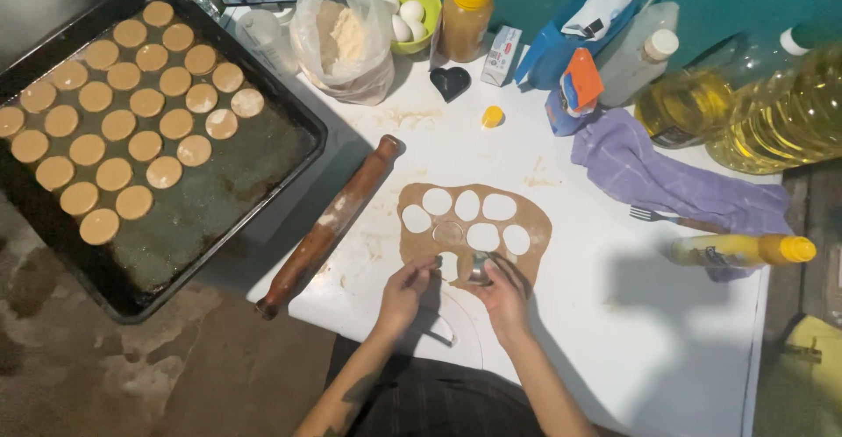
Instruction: Cutting out cookie shapes from rolled-out dough and placing them onto a baking sheet.
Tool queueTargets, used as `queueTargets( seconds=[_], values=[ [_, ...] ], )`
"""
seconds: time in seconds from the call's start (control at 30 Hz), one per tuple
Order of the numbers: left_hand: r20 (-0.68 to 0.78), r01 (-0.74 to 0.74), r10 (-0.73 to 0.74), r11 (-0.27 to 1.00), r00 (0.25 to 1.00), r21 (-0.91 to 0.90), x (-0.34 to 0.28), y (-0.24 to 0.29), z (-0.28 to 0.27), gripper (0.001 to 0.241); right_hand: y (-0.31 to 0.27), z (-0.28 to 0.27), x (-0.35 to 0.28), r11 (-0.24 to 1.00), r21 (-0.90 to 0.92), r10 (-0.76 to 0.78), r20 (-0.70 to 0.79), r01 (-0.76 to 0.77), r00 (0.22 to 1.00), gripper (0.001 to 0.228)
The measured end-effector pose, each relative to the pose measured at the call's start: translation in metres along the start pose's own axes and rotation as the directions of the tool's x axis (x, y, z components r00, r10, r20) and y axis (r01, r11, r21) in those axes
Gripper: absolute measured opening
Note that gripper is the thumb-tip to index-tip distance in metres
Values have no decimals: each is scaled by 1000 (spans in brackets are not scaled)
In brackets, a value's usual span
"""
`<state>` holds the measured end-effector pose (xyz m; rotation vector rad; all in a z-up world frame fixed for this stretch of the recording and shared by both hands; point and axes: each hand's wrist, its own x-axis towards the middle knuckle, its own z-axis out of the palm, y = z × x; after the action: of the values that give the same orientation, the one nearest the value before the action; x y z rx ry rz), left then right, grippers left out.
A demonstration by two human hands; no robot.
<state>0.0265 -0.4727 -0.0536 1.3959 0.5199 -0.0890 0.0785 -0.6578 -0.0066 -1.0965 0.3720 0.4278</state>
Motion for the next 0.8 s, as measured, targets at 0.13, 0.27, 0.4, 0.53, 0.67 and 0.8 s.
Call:
queueTargets(
  seconds=[0.13,0.27,0.4,0.53,0.67,0.8],
  values=[
    [103,208,-185,930,977,-303,-18,38,18,35,2,-4,-6,996,89,-9,69,3,998,31],
    [284,437,-331,676,900,-594,-23,50,24,42,-19,11,-26,703,-512,-393,298,493,870,30],
    [410,521,-322,544,853,-657,-28,60,25,41,-45,23,-48,302,-656,-506,505,691,700,28],
    [402,492,-285,554,870,-672,-30,64,24,37,-34,3,-44,588,-507,-541,333,630,772,32],
    [418,481,-245,538,875,-692,-33,82,26,40,-26,-21,-34,937,84,-344,48,340,938,36],
    [406,480,-257,513,877,-712,-26,76,30,40,-42,-12,-42,952,297,-98,63,75,993,40]
  ],
)
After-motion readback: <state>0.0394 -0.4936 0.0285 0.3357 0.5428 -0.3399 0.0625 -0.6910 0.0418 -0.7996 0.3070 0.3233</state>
